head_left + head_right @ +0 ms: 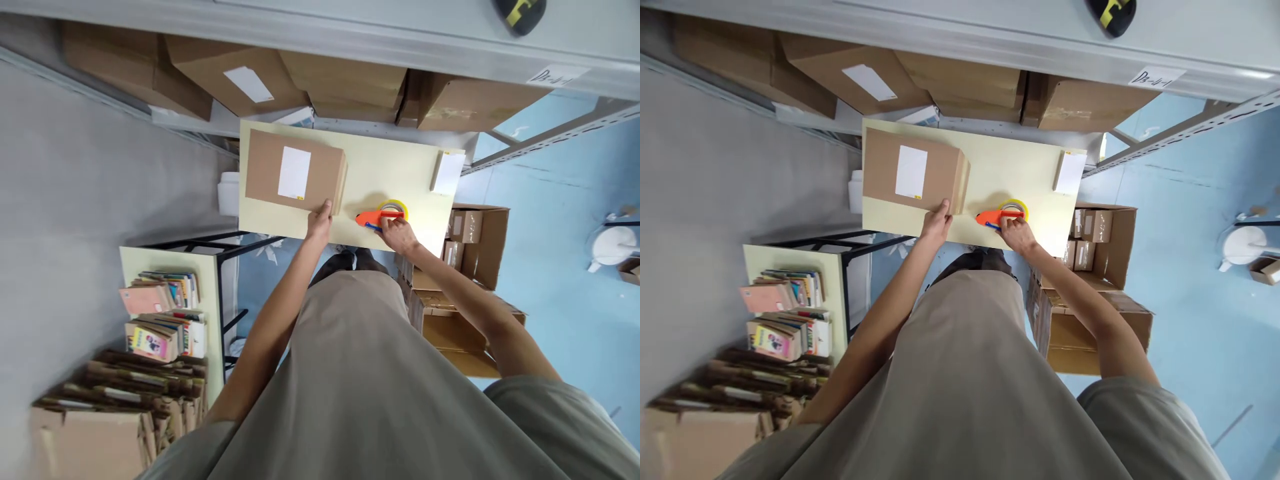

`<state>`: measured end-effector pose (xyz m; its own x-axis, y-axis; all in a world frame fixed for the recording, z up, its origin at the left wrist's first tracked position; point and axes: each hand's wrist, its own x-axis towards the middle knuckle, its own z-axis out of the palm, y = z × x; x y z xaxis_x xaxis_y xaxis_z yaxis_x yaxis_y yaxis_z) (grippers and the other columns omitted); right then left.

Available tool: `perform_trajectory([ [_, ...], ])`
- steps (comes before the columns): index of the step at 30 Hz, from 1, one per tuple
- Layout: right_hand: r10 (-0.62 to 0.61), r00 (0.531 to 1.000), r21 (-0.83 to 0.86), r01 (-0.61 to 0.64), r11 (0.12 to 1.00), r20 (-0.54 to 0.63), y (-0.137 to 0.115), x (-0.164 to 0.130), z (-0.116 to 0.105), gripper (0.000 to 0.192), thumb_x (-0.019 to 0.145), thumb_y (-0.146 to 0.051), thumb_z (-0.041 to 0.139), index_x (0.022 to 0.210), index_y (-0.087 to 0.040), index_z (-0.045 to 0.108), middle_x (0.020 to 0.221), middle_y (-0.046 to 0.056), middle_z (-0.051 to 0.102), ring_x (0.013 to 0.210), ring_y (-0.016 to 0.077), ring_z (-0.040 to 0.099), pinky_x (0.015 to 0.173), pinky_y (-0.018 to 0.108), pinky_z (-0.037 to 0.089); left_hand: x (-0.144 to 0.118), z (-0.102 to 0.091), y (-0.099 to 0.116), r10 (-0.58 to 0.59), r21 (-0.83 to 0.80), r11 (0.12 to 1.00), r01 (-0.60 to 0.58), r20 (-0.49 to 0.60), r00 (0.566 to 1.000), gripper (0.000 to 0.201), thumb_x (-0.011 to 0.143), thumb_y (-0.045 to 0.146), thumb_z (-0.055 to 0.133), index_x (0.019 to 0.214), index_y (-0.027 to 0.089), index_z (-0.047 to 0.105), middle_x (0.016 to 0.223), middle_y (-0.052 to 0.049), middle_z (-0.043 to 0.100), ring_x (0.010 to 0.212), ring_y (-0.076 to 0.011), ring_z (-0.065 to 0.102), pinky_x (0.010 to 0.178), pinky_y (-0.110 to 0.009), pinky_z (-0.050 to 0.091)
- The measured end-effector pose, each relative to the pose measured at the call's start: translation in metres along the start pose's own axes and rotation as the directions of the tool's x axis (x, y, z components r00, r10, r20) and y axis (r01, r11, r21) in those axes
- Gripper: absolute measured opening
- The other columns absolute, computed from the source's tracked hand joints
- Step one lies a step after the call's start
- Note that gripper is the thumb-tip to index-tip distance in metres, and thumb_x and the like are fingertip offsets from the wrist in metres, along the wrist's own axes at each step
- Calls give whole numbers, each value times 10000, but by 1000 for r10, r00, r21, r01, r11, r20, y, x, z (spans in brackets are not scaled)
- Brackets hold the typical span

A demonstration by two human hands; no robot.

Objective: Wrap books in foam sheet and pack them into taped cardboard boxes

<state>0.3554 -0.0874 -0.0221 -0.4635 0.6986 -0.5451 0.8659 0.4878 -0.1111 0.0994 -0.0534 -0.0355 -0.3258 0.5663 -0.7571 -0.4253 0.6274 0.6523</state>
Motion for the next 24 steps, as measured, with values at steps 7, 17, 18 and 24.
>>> perform_trajectory([
  [7,-271,962,50,270,962,30,-69,20,-4,495,1209,-282,414,1535,71,537,1240,325,808,1212,380,792,1088,470,501,-18,-102,1,215,57,973,-225,134,967,496,785,398,998,1186,233,759,1384,-120,826,1505,-286,674,1356,-449,455],
  [17,-149,985,121,139,983,81,-26,-20,25,516,1186,-316,486,1528,67,539,1279,347,801,1203,389,793,1092,472,521,-21,-108,1,265,169,944,-282,119,957,564,820,520,980,1254,247,744,1356,-117,829,1479,-287,690,1333,-442,479],
  [18,-100,992,122,90,989,81,-11,-26,27,535,1185,-325,487,1541,73,519,1275,353,800,1191,393,794,1091,482,523,-23,-106,2,257,175,946,-273,110,960,538,830,508,977,1239,247,744,1353,-119,829,1475,-283,695,1326,-439,486],
  [24,12,999,94,-9,996,-36,41,9,5,551,1217,-330,302,1575,73,418,1267,346,785,1182,397,767,1138,548,495,-35,-93,11,202,222,954,-204,32,979,400,874,412,953,1181,265,743,1347,-114,829,1475,-250,706,1298,-408,514],
])
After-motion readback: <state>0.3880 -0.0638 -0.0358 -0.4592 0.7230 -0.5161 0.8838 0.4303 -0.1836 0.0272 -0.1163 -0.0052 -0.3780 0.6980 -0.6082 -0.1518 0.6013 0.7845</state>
